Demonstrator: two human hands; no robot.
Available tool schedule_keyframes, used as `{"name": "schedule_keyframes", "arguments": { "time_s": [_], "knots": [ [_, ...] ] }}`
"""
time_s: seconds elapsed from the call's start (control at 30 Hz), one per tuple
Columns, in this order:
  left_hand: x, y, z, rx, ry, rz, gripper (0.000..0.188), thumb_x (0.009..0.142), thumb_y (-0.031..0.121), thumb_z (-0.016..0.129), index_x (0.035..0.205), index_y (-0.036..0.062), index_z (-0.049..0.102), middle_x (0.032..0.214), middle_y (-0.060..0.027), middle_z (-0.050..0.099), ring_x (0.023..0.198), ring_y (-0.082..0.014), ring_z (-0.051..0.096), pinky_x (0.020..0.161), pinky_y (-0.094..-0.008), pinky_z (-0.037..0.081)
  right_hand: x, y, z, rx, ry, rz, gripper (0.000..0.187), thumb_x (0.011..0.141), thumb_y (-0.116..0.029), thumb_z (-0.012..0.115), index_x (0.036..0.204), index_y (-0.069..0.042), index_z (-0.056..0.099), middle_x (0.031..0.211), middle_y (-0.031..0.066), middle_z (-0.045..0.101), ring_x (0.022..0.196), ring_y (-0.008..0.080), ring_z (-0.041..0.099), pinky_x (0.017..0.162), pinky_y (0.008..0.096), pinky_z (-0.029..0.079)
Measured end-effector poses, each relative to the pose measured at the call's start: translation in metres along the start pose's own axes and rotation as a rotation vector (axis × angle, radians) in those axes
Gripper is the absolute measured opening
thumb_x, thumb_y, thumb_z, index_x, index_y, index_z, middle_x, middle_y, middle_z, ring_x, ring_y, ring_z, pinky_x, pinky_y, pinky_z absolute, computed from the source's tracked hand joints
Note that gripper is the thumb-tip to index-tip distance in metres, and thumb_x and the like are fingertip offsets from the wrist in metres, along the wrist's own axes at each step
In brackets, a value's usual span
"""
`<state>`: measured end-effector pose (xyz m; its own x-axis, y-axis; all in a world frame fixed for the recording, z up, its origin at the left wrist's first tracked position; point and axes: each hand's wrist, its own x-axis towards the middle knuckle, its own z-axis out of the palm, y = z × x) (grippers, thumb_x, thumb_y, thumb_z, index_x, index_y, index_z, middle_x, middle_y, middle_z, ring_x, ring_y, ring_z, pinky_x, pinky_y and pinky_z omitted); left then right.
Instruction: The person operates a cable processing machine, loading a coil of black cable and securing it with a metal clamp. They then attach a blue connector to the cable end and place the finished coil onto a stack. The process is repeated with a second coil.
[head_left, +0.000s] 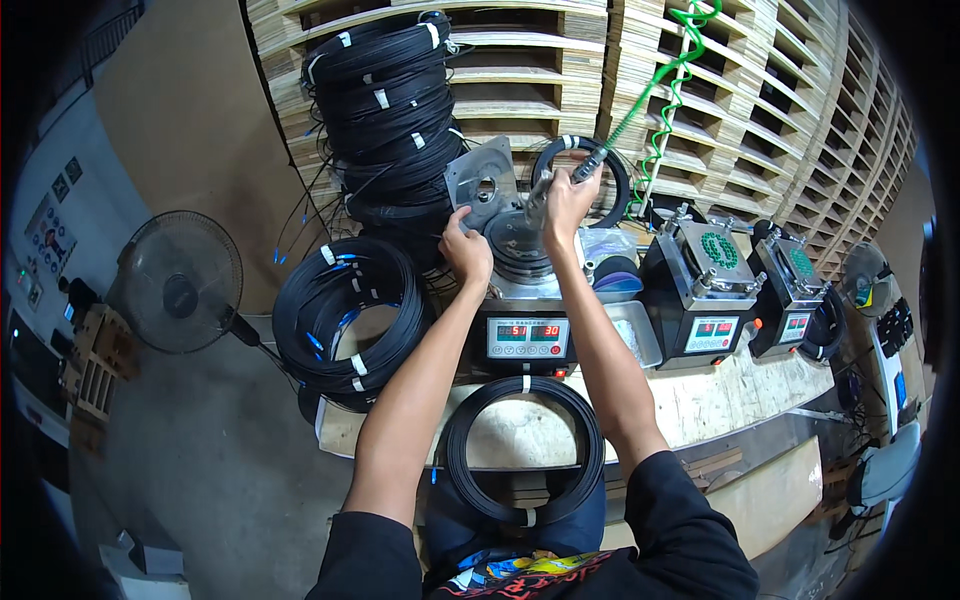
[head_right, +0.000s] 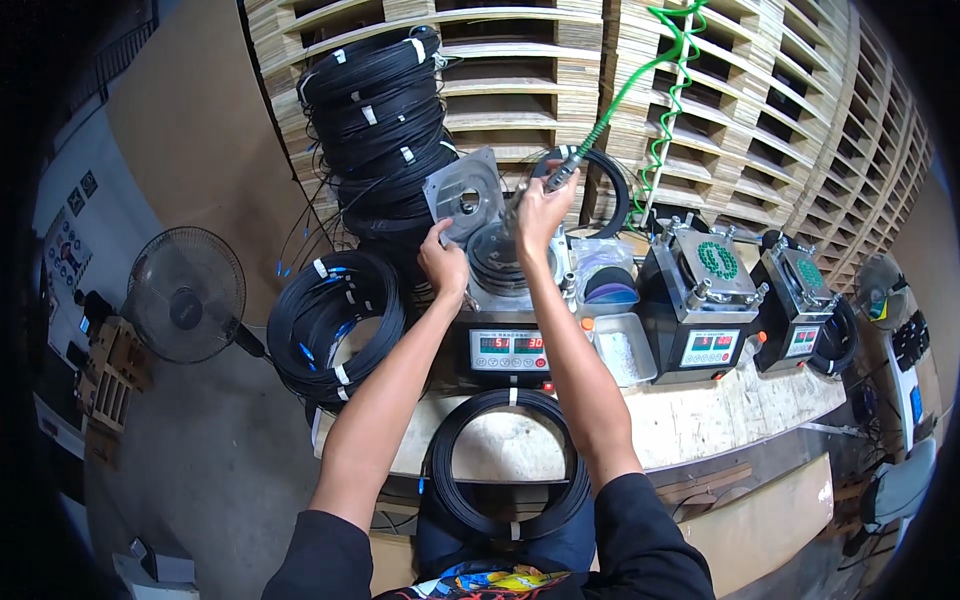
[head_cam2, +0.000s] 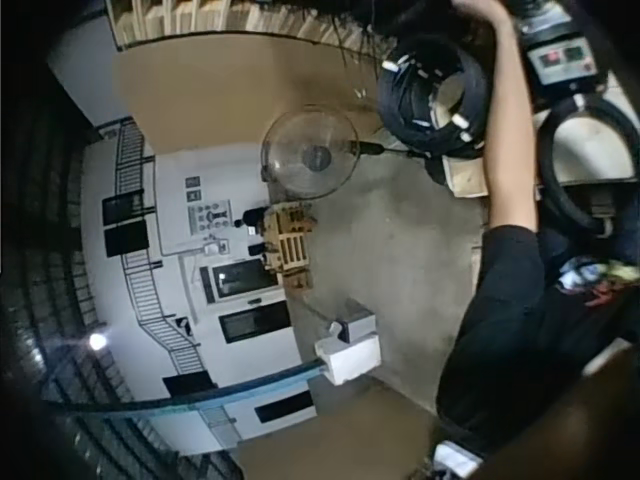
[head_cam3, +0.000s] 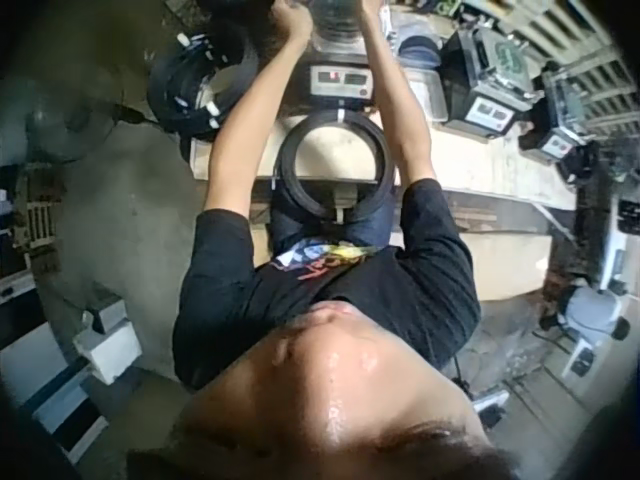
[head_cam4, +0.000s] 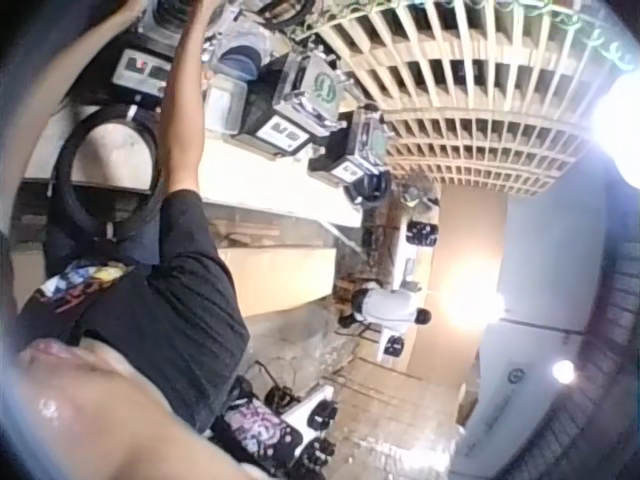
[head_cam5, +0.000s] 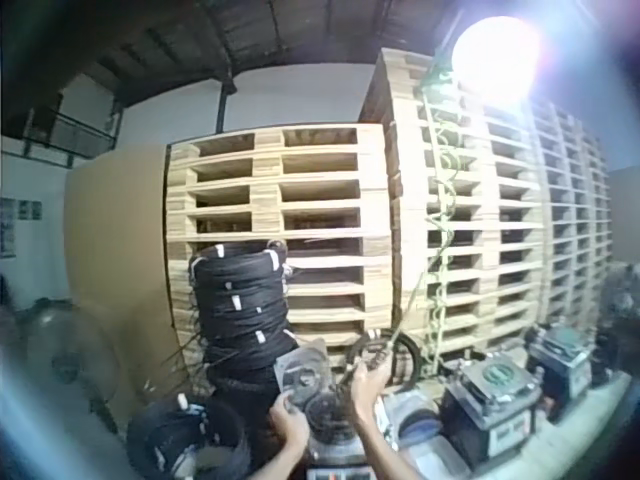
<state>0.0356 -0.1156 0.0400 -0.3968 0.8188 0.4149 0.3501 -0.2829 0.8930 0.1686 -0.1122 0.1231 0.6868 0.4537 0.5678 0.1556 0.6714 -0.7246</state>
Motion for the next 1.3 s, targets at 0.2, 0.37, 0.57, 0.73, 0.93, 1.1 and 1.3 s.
{"name": "schedule_keyframes", "arguments": {
  "time_s": [0.2, 0.37, 0.57, 0.73, 0.93, 1.1, 1.3],
  "knots": [
    [0.003, -0.007, 0.003, -0.015, -0.023, 0.054, 0.047, 0.082, -0.006, 0.054, 0.125, 0.0080, 0.064, 0.129, -0.0164, 0.065, 0.122, -0.0347, 0.056, 0.109, -0.0430, 0.036, 0.007, 0.037, -0.018, -0.149, -0.046, -0.015, 0.026, 0.082, 0.007, 0.053, 0.107, 0.002, 0.053, 0.077, 0.0038, 0.050, 0.062, 0.0150, 0.047, 0.060, 0.0316, 0.042],
    [0.004, -0.007, 0.003, 0.036, 0.006, 0.050, 0.047, 0.079, -0.008, 0.055, 0.122, 0.0078, 0.066, 0.123, -0.0188, 0.067, 0.118, -0.0370, 0.060, 0.106, -0.0428, 0.040, 0.014, 0.037, -0.031, -0.108, 0.123, -0.104, 0.028, 0.083, 0.007, 0.051, 0.110, 0.003, 0.053, 0.077, 0.0046, 0.051, 0.064, 0.0155, 0.049, 0.062, 0.0315, 0.043],
    [0.003, -0.003, 0.001, 0.040, 0.042, 0.056, 0.043, 0.075, -0.009, 0.060, 0.114, 0.0086, 0.067, 0.118, -0.0192, 0.066, 0.116, -0.0376, 0.060, 0.105, -0.0430, 0.042, 0.026, 0.024, -0.066, -0.199, -0.193, 0.189, 0.030, 0.079, 0.006, 0.052, 0.108, -0.001, 0.055, 0.078, 0.0065, 0.054, 0.066, 0.0157, 0.051, 0.063, 0.0322, 0.044],
    [-0.007, 0.020, -0.007, 0.131, 0.185, 0.176, 0.037, 0.075, -0.004, 0.065, 0.109, 0.0097, 0.063, 0.112, -0.0140, 0.058, 0.115, -0.0357, 0.052, 0.098, -0.0464, 0.043, 0.017, -0.006, -0.080, -0.328, -0.065, 0.006, 0.030, 0.079, 0.007, 0.053, 0.108, 0.001, 0.053, 0.084, 0.0133, 0.058, 0.069, 0.0205, 0.055, 0.068, 0.0352, 0.047],
    [0.011, 0.041, -0.030, 0.289, -0.410, 0.900, 0.028, 0.073, 0.004, 0.071, 0.100, 0.0085, 0.068, 0.111, -0.0098, 0.060, 0.117, -0.0315, 0.052, 0.100, -0.0471, 0.041, 0.019, -0.046, -0.111, -0.050, -0.078, 0.166, 0.033, 0.082, 0.007, 0.048, 0.114, -0.002, 0.049, 0.071, 0.0017, 0.049, 0.051, 0.0107, 0.048, 0.045, 0.0287, 0.041],
    [0.032, 0.058, -0.025, 0.717, -0.953, 1.133, 0.033, 0.073, 0.022, 0.077, 0.103, 0.0116, 0.072, 0.119, -0.0057, 0.065, 0.125, -0.0267, 0.051, 0.106, -0.0489, 0.039, 0.015, -0.047, -0.143, -0.100, -0.117, 0.267, 0.033, 0.084, 0.004, 0.051, 0.116, -0.003, 0.051, 0.076, 0.0011, 0.051, 0.059, 0.0102, 0.051, 0.053, 0.0278, 0.045],
    [0.040, 0.081, -0.007, 1.058, -1.191, 1.232, 0.038, 0.073, 0.030, 0.079, 0.105, 0.0108, 0.073, 0.106, -0.0038, 0.072, 0.118, -0.0241, 0.059, 0.102, -0.0501, 0.042, 0.010, -0.054, -0.159, -0.112, -0.149, 0.374, 0.032, 0.086, 0.002, 0.053, 0.117, -0.003, 0.053, 0.088, 0.0055, 0.058, 0.067, 0.0126, 0.059, 0.058, 0.0296, 0.051]
  ]
}}
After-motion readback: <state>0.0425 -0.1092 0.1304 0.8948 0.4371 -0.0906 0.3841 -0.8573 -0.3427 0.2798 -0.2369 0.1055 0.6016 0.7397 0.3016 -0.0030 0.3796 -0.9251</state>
